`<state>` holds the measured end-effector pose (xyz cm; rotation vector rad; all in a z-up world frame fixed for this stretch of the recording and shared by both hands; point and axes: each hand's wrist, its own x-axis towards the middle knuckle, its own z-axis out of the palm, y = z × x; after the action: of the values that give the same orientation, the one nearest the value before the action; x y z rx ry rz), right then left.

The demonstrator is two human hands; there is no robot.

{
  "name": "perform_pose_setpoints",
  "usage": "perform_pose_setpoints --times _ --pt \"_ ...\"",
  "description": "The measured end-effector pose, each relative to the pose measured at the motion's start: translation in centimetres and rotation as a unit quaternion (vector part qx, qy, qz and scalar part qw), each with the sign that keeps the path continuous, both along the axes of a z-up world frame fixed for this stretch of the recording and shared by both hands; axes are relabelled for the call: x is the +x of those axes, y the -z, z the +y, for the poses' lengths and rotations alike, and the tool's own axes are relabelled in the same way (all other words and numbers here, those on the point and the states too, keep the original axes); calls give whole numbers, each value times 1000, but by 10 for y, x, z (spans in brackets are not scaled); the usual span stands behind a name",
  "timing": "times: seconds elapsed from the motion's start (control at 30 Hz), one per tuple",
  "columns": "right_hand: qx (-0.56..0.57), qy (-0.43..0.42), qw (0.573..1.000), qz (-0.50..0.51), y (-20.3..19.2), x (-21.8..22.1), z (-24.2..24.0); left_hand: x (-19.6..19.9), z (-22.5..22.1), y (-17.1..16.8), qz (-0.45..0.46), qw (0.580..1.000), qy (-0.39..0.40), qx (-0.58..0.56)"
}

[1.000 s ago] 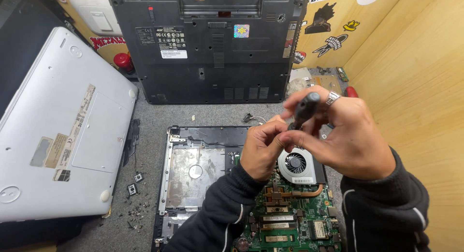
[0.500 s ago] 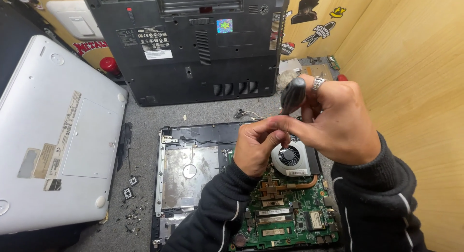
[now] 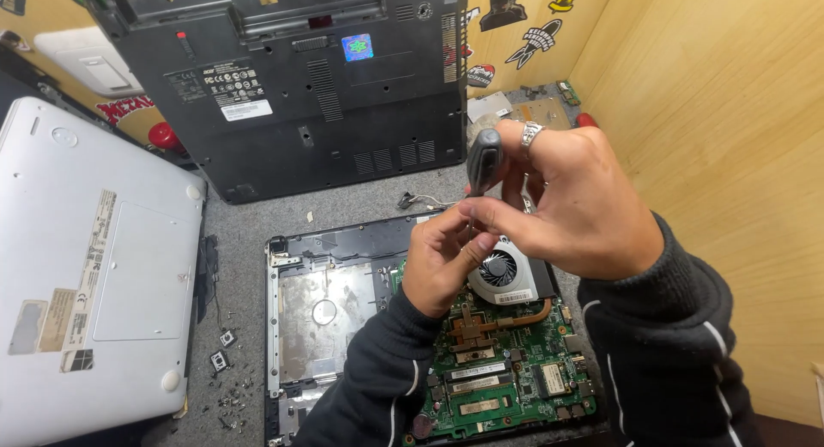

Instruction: The person is working on the internal components of a laptop, using a screwdriver to handle screws and repositioning the cooling fan and motherboard parts.

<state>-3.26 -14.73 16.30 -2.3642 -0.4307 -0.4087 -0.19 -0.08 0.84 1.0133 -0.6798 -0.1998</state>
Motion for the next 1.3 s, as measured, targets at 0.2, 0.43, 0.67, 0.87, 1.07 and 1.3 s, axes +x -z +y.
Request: perform_pose_setpoints --times 0.2,0.43,0.67,0.87,1.07,1.3 --pt "144 -36 985 -86 -20 -30 -31 -11 -12 -7 -151 923 -140 325" --pt "237 125 950 -161 14 -43 -65 -12 -14 12 -335 781 -58 524" --pt "203 141 957 -150 8 -50 -58 -12 -15 12 -325 801 -85 496" --pt "184 153 963 -126 3 -52 -57 -13 -14 13 -328 807 -89 483" --pt "85 125 987 -50 -17 -52 -55 -19 -13 8 -358 794 -77 485" --pt "-94 121 982 114 -28 -56 -57 -21 -16 7 -380 757 -49 528"
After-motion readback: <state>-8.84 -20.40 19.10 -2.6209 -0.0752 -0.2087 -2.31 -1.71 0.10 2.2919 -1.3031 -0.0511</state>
